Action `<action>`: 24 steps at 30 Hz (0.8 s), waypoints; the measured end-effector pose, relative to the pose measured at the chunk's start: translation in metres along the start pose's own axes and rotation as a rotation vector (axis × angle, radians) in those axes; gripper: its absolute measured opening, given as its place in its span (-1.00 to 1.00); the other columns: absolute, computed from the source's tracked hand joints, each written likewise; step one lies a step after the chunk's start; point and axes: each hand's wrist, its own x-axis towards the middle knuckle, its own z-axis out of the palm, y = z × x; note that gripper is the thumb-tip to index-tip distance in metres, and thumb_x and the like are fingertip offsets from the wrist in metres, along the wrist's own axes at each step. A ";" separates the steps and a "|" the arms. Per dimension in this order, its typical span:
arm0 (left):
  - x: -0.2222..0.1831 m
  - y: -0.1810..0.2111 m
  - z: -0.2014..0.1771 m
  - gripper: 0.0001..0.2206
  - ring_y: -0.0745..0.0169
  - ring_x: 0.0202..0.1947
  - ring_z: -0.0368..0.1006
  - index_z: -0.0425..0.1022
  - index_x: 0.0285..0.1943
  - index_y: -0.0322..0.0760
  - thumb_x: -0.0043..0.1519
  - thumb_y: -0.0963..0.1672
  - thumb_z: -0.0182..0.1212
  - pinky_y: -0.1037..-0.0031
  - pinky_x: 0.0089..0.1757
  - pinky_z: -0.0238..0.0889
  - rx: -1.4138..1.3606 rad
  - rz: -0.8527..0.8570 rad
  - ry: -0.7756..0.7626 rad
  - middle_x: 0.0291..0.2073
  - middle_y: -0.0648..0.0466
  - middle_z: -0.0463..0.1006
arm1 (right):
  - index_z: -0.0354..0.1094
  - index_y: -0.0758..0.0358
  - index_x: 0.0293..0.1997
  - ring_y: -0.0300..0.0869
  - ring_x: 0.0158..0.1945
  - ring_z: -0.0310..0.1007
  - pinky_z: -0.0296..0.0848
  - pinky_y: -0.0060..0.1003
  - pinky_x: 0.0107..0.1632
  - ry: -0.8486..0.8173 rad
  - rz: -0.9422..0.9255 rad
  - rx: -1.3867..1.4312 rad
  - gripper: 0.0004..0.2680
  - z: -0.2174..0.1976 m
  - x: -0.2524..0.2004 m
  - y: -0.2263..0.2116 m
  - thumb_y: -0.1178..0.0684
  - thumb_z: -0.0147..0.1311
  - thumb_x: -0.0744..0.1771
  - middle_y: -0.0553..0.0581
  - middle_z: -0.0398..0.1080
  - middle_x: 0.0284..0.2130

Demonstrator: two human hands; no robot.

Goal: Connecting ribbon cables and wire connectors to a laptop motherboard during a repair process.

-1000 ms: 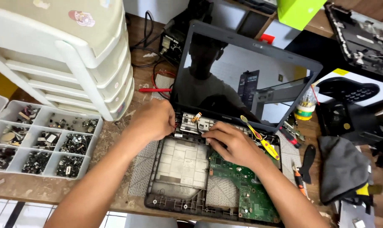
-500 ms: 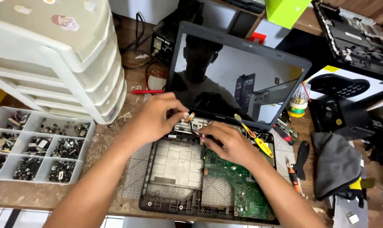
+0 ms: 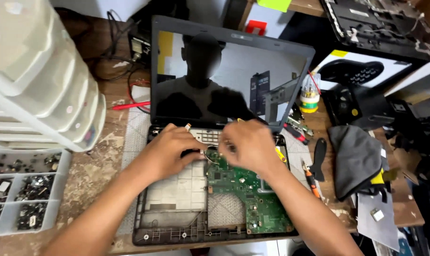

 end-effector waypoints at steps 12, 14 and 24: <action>0.001 -0.003 0.007 -0.88 0.21 -0.34 0.57 0.69 -0.22 -0.12 0.10 -0.19 0.44 0.40 -0.14 0.29 -0.023 -0.038 0.070 -0.48 0.16 0.66 | 0.44 0.11 -0.30 -0.04 -0.37 0.56 0.49 -0.18 -0.23 -0.198 0.278 -0.544 -0.95 0.000 -0.007 0.004 0.06 0.19 0.26 0.02 0.42 -0.48; 0.001 -0.001 0.006 -0.89 0.19 -0.34 0.58 0.69 -0.21 -0.13 0.11 -0.19 0.43 0.40 -0.14 0.29 -0.025 -0.043 0.074 -0.48 0.13 0.66 | 0.41 0.11 -0.28 -0.02 -0.34 0.57 0.48 -0.14 -0.17 -0.161 0.175 -0.461 -0.97 0.002 -0.005 0.002 0.08 0.14 0.29 0.03 0.39 -0.46; -0.003 -0.007 -0.011 -0.94 0.16 -0.49 0.47 0.62 -0.35 -0.25 0.11 -0.22 0.42 0.41 -0.20 0.27 -0.130 -0.015 0.164 -0.58 0.09 0.54 | 0.28 0.09 -0.12 0.14 -0.70 0.33 0.43 -0.05 -0.45 -0.122 -0.035 0.043 -0.97 -0.030 0.026 -0.037 0.14 -0.01 0.41 0.07 0.21 -0.29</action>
